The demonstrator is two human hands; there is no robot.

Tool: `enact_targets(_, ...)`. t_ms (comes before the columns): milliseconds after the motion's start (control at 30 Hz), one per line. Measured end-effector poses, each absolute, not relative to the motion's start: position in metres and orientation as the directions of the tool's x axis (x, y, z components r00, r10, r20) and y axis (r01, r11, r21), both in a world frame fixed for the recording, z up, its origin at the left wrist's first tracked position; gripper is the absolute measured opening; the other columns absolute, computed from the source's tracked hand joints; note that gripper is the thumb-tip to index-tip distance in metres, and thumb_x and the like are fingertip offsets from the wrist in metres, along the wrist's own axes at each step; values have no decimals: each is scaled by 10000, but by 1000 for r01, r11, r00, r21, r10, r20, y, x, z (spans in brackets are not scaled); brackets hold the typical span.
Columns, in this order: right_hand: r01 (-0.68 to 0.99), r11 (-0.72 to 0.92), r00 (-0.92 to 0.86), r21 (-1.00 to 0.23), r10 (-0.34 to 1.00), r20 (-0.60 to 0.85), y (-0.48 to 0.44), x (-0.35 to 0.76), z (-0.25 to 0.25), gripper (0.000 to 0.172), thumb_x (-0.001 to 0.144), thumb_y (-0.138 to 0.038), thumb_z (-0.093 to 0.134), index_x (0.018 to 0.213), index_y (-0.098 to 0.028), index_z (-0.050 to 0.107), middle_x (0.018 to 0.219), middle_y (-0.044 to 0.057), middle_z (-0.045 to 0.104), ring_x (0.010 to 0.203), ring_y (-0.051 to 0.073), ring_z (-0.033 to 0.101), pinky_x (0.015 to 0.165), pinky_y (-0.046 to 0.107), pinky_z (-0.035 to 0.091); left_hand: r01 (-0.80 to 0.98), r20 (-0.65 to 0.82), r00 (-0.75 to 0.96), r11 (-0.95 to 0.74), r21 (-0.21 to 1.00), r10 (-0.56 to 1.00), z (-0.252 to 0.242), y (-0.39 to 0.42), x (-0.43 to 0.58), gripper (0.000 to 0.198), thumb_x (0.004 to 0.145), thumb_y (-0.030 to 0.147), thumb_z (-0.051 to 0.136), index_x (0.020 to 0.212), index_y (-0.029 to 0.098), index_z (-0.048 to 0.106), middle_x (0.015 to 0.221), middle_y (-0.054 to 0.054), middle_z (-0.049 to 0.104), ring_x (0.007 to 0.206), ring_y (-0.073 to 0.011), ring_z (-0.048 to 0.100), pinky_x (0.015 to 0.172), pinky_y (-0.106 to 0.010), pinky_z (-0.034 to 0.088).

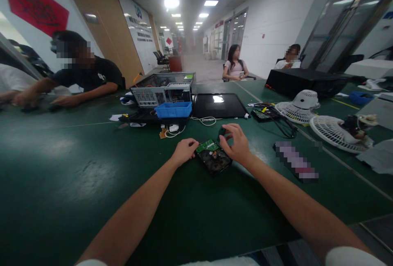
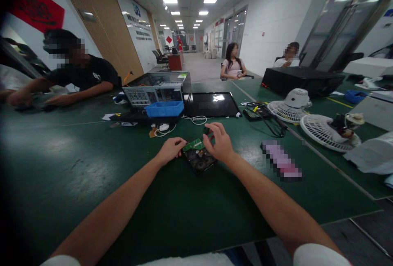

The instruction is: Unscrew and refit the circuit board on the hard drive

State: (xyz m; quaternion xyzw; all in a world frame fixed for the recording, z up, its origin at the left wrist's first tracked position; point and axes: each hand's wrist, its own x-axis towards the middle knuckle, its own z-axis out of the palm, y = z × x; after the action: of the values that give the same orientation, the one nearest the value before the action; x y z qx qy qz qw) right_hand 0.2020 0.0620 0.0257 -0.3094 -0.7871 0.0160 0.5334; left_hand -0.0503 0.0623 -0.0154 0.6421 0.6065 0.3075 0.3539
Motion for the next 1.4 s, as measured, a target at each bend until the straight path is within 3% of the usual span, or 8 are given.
enact_targets(167, 464, 807, -229, -365, 508, 831, 63, 201, 25, 435, 922, -244, 620, 1333, -268, 483, 1243, 110, 589, 907, 204, 671, 692, 355, 651, 559, -44, 80, -8, 829, 996, -16, 63, -50, 352, 939, 475, 562, 987, 171, 732, 567, -2, 627, 461, -126, 582, 452, -198, 417)
enact_targets(367, 494, 801, -215, -339, 490, 845, 63, 201, 27, 408, 894, -264, 678, 1269, -260, 520, 1165, 93, 573, 776, 157, 650, 651, 331, 636, 554, -33, 80, -17, 833, 996, -14, 62, -50, 338, 941, 463, 562, 969, 171, 729, 573, -2, 631, 466, -123, 581, 449, -194, 408)
enact_targets(600, 493, 792, -232, -360, 519, 823, 63, 203, 23, 430, 916, -247, 621, 1321, -261, 479, 1194, 99, 586, 825, 178, 656, 688, 353, 632, 547, -34, 86, -19, 837, 996, -15, 62, -50, 319, 943, 441, 566, 982, 168, 727, 579, 1, 630, 475, -126, 589, 446, -195, 408)
enact_targets(967, 513, 776, -209, -368, 528, 823, 64, 203, 22, 431, 888, -299, 684, 1270, -251, 491, 1087, 70, 564, 740, 163, 630, 681, 362, 610, 561, -45, 70, -3, 828, 997, -14, 62, -49, 320, 941, 445, 564, 978, 174, 730, 563, 3, 622, 457, -119, 574, 451, -189, 402)
enact_targets(1133, 480, 799, -255, -363, 523, 813, 62, 204, 25, 423, 921, -264, 620, 1318, -249, 476, 1099, 83, 555, 774, 171, 621, 677, 357, 609, 559, -41, 70, -5, 829, 997, -11, 60, -48, 312, 940, 440, 566, 974, 176, 728, 565, 6, 621, 461, -122, 579, 444, -190, 401)
enact_targets(1400, 461, 805, -187, -374, 501, 845, 66, 201, 23, 430, 906, -294, 679, 1295, -250, 501, 1205, 107, 572, 852, 180, 657, 668, 344, 639, 548, -43, 65, 0, 837, 997, -10, 58, -48, 308, 943, 439, 566, 975, 179, 728, 595, 4, 633, 483, -122, 593, 449, -189, 412)
